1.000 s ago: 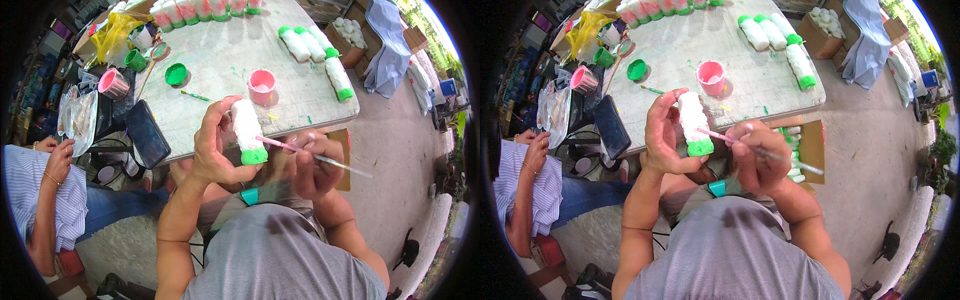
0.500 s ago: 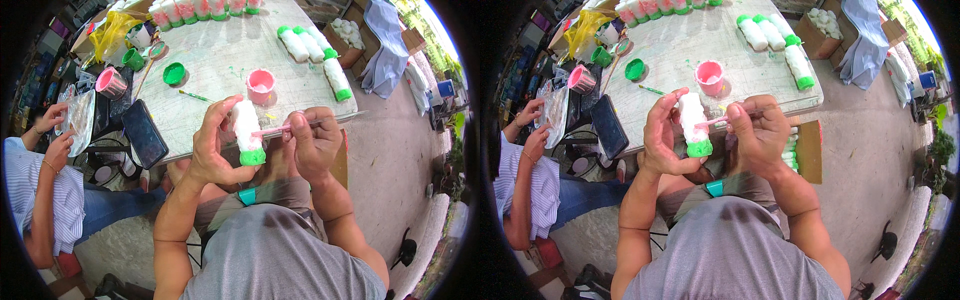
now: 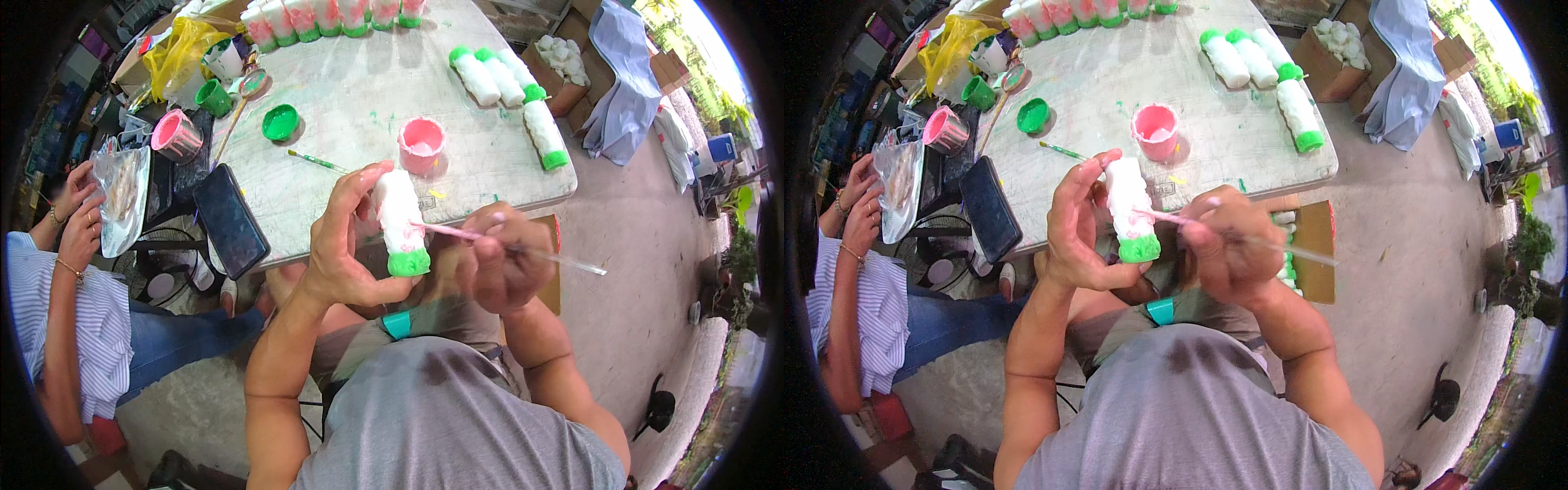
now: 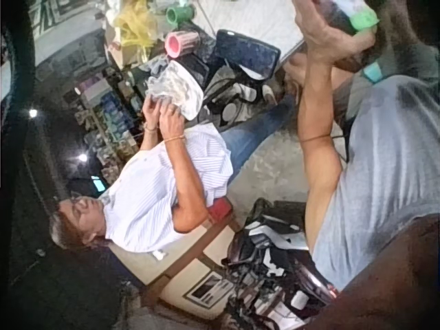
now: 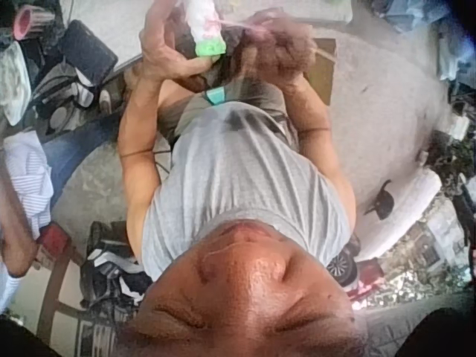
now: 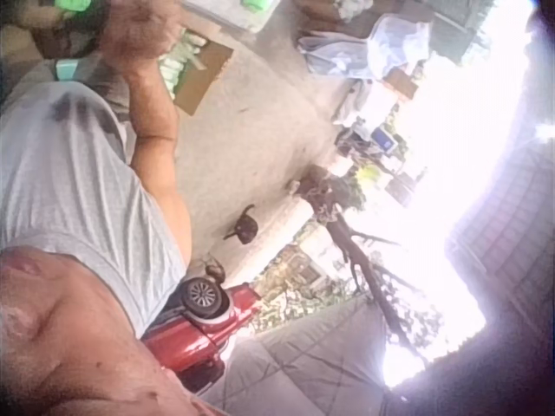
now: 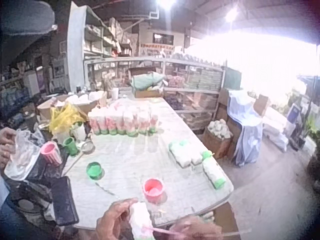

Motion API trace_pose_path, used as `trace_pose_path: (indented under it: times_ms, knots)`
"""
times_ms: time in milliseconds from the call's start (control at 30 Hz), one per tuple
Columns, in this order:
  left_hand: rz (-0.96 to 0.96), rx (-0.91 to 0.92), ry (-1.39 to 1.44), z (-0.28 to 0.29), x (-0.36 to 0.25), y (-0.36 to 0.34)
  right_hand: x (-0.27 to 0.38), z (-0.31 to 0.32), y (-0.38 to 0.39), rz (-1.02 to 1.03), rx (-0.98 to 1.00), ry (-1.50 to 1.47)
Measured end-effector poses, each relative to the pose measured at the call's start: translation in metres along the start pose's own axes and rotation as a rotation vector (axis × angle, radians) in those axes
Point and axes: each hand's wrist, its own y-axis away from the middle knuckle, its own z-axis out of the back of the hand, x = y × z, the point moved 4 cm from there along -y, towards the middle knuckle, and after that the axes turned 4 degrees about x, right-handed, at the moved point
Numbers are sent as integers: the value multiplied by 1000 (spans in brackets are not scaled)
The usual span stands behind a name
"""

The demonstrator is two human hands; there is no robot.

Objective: The person paints pink floral patterns onto small white cylindrical objects that have green bases using a fine brush. They repeatedly dip the brush into pink paint and apply details to each object, then place the finished items on the table.

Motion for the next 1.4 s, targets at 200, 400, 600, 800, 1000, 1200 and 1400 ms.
trace_pose_path:
  times_ms: [200, 400, 600, 800, 1000, 1200, 1400]
  knots:
    - [14, 5, 71, 0, 2, 4, -25, 21, -77, -326, -42, 113]
    - [67, 44, 34, 3, 1, 3, -47, -7, -121, -281, 527, 577]
    - [61, 39, 6, 5, 1, 2, -51, -1, -127, -349, 533, 463]
    - [60, 9, 21, 4, 2, 2, -24, 20, -119, -224, 554, 448]
    - [30, 6, 39, 2, 2, 1, -13, 41, -107, -220, 441, 407]
    - [43, 20, 24, 3, 2, 0, -43, 46, -83, -420, -16, 109]
    - [92, 31, 51, 0, 5, 3, -60, 44, -60, -565, -95, 162]
